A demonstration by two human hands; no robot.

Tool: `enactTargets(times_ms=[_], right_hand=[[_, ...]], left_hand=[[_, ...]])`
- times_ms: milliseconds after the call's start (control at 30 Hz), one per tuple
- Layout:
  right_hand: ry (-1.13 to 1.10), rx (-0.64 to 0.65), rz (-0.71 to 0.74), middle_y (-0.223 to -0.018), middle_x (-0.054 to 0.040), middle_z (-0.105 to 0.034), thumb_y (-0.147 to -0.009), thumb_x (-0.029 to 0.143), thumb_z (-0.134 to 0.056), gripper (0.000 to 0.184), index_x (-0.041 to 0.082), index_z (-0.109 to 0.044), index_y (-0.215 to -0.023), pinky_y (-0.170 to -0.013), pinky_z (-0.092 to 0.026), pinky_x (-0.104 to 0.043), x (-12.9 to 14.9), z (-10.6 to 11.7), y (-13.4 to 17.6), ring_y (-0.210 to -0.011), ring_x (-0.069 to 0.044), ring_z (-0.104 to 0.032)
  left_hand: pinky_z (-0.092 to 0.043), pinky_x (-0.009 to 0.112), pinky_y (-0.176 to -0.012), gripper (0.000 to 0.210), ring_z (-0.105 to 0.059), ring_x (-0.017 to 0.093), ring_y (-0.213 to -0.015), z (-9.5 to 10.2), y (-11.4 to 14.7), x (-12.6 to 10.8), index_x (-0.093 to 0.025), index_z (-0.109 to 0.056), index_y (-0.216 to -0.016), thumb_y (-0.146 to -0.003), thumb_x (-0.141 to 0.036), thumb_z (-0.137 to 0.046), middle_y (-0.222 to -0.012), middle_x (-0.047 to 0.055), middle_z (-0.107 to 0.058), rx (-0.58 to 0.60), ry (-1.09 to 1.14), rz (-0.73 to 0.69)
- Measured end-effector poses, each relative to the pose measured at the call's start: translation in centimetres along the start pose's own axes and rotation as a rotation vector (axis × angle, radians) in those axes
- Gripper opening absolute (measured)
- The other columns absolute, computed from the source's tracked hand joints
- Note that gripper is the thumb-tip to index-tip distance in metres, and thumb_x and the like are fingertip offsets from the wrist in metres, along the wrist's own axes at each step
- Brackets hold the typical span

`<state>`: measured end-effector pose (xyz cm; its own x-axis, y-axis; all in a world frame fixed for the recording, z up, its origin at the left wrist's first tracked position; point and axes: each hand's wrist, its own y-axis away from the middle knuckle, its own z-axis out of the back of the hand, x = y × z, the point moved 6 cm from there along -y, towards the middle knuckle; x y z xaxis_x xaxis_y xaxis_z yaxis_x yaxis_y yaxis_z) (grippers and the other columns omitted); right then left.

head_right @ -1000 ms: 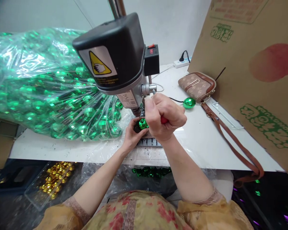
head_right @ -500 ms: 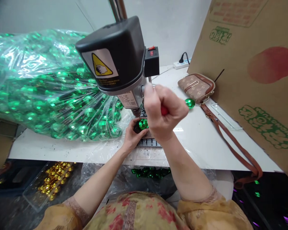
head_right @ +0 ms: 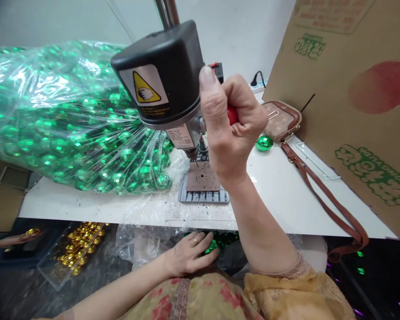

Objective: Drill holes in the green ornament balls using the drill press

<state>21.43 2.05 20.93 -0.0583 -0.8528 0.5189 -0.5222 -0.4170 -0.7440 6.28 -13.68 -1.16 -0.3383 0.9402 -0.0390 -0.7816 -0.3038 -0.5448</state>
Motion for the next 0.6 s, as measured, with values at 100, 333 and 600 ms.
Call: enactTargets(times_ms=[100,333,600], right_hand=[[-0.042,-0.011,0.011,-0.056,0.0076,-0.027,-0.094,0.033,-0.062,0.043,0.022,-0.033,-0.064,-0.050,-0.028,-0.027,-0.1,0.1,-0.1,-0.046,-0.003,-0.033],[0.056,0.020,0.068,-0.052,0.0061,-0.028,-0.094,0.042,-0.061,0.048,0.023,-0.030,-0.062,-0.044,-0.031,-0.029,0.0,0.1,-0.2,-0.044,-0.006,-0.031],[-0.082,-0.016,0.054,-0.050,0.0052,-0.031,-0.091,0.031,-0.066,0.043,0.022,-0.038,-0.060,-0.046,-0.024,-0.031,-0.3,0.4,-0.1,-0.045,-0.007,-0.032]], left_hand=[[-0.061,0.033,-0.072,0.037,-0.073,0.022,-0.087,-0.9,1.3,-0.5,-0.018,-0.063,-0.123,-0.092,-0.036,-0.073,-0.115,0.018,-0.075,0.088,-0.006,0.004],[-0.059,0.037,-0.081,0.022,-0.071,0.023,-0.090,4.7,-0.6,13.0,-0.025,-0.067,-0.107,-0.093,-0.015,-0.053,-0.093,0.008,-0.073,-0.459,0.116,0.722],[-0.052,0.047,-0.104,0.023,-0.065,0.029,-0.104,3.7,-6.6,31.4,-0.020,-0.069,-0.086,-0.073,-0.002,-0.067,-0.098,0.008,-0.069,-0.506,0.294,1.071]])
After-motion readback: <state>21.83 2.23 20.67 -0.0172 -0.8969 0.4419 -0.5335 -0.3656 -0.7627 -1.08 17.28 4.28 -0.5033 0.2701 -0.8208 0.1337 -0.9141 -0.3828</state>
